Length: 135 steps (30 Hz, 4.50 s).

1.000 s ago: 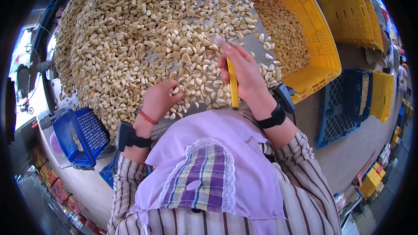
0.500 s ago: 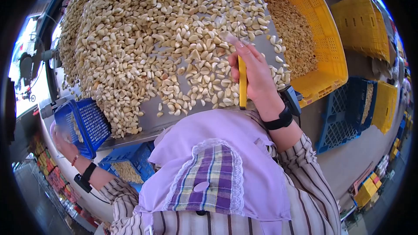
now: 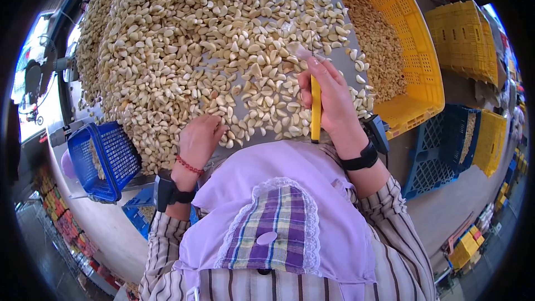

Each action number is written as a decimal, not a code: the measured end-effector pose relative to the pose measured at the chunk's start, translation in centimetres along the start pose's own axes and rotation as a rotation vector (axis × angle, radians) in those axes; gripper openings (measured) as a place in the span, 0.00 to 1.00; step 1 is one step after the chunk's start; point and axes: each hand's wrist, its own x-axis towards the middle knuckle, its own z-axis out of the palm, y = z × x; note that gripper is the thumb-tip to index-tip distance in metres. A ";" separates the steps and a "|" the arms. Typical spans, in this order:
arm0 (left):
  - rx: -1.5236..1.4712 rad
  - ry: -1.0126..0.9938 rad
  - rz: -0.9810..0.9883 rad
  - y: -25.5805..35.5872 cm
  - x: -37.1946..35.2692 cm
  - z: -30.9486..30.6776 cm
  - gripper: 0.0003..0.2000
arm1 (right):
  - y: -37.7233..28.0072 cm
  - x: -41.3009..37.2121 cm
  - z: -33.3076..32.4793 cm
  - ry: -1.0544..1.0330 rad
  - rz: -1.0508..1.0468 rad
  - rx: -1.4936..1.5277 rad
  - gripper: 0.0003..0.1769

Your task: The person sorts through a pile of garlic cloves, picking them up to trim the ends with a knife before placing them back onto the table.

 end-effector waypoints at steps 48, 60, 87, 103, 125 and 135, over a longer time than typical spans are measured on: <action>-0.539 0.191 0.089 -3.3 3.8 0.1 0.07 | 0.1 0.4 0.0 -0.006 0.063 -0.008 0.18; -0.683 -0.055 0.135 -2.7 2.1 2.1 0.08 | 0.0 0.2 -0.4 0.019 0.045 0.023 0.18; -2.296 0.318 0.061 -11.4 7.3 -3.4 0.12 | -1.1 0.3 -0.9 0.056 -0.015 0.018 0.19; -0.195 0.195 -0.157 -7.3 6.0 -0.1 0.08 | -0.5 0.9 2.9 -0.070 0.051 -0.081 0.19; -2.038 0.353 -0.130 -11.5 6.3 -2.8 0.10 | 0.4 0.9 1.5 -0.035 0.066 -0.011 0.18; -0.059 0.300 -0.222 -9.9 11.7 -1.3 0.12 | 0.0 0.4 2.5 -0.043 0.060 -0.072 0.18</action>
